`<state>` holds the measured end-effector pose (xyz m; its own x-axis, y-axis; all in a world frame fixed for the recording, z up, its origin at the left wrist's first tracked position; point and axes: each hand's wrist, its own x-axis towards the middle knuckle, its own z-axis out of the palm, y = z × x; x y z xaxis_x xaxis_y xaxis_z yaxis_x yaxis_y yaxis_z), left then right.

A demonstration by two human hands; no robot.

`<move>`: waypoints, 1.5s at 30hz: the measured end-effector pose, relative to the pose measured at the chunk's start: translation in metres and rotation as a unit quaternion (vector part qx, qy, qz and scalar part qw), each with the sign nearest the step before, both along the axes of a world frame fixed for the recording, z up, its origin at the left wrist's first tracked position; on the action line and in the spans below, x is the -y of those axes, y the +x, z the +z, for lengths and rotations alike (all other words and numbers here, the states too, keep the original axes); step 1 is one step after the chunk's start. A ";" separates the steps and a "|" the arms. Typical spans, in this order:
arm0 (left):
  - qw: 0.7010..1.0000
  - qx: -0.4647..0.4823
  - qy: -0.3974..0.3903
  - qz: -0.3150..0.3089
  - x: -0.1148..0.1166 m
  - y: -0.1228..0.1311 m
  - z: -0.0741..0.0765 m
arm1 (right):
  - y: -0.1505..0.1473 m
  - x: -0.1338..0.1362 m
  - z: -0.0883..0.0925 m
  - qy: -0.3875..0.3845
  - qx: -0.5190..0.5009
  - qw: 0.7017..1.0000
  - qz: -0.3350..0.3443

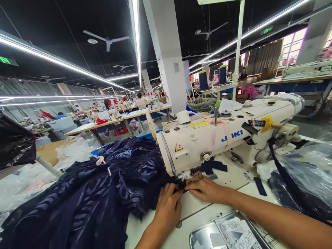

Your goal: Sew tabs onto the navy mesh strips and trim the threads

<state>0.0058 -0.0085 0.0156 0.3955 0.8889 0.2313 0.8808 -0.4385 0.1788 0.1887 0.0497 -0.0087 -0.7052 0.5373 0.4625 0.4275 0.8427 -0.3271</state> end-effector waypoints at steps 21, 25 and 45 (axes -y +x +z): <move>0.998 -0.043 0.039 -0.035 -0.003 -0.011 -0.012 | -0.001 0.008 0.006 0.077 0.063 0.995 0.014; 0.997 -0.045 0.043 -0.040 -0.006 -0.012 -0.015 | -0.001 0.008 0.005 0.078 0.054 0.995 0.017; 0.995 -0.050 0.024 -0.085 -0.017 -0.023 -0.003 | -0.001 0.004 0.006 0.014 0.064 0.998 -0.023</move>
